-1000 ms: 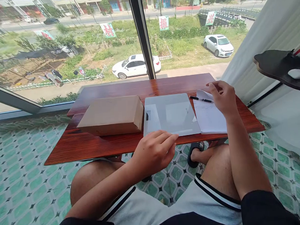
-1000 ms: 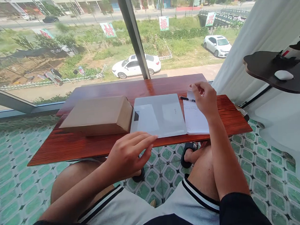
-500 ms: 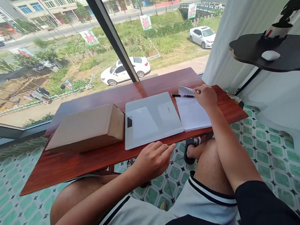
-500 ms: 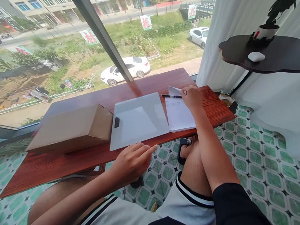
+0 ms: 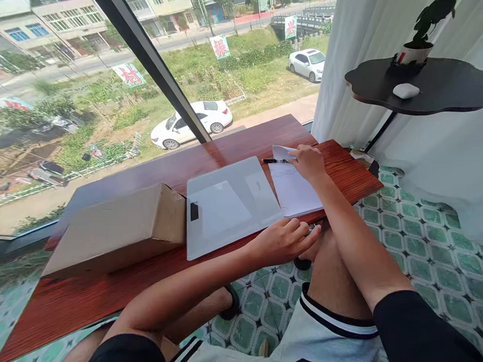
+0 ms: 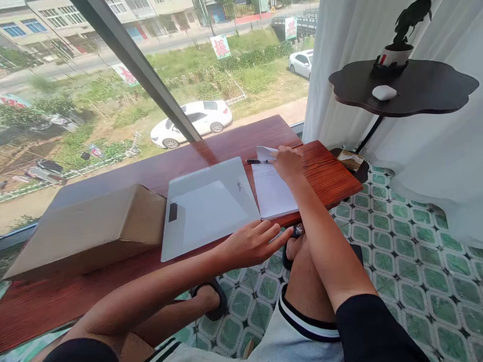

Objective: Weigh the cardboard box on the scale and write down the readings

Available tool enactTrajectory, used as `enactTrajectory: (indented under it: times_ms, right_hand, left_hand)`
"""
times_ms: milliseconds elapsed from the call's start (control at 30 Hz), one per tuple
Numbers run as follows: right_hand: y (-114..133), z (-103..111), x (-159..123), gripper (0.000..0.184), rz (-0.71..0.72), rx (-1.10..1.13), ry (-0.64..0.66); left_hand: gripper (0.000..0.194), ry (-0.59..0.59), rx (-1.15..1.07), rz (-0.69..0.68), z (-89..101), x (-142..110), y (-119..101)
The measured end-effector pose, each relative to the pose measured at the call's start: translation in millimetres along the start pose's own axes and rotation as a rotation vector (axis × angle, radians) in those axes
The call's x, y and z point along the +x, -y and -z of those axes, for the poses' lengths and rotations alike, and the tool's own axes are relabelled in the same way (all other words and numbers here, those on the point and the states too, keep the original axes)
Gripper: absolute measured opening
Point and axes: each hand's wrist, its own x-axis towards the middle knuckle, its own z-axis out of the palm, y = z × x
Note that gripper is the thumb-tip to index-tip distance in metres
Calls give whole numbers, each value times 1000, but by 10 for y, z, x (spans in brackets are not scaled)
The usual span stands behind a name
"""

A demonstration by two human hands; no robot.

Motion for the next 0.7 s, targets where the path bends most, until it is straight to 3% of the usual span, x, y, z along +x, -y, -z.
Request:
enactTrajectory:
  times_ms: [167, 333, 700]
  right_hand:
    - [43, -50, 10, 27, 14, -34, 14]
    - [38, -141, 8, 25, 35, -40, 22]
    - [-31, -204, 39, 26, -25, -82, 8]
  left_hand:
    - [36, 113, 69, 27, -240, 212, 41]
    - [39, 197, 47, 105, -365, 262, 12]
    - [46, 163, -64, 260, -427, 275, -47]
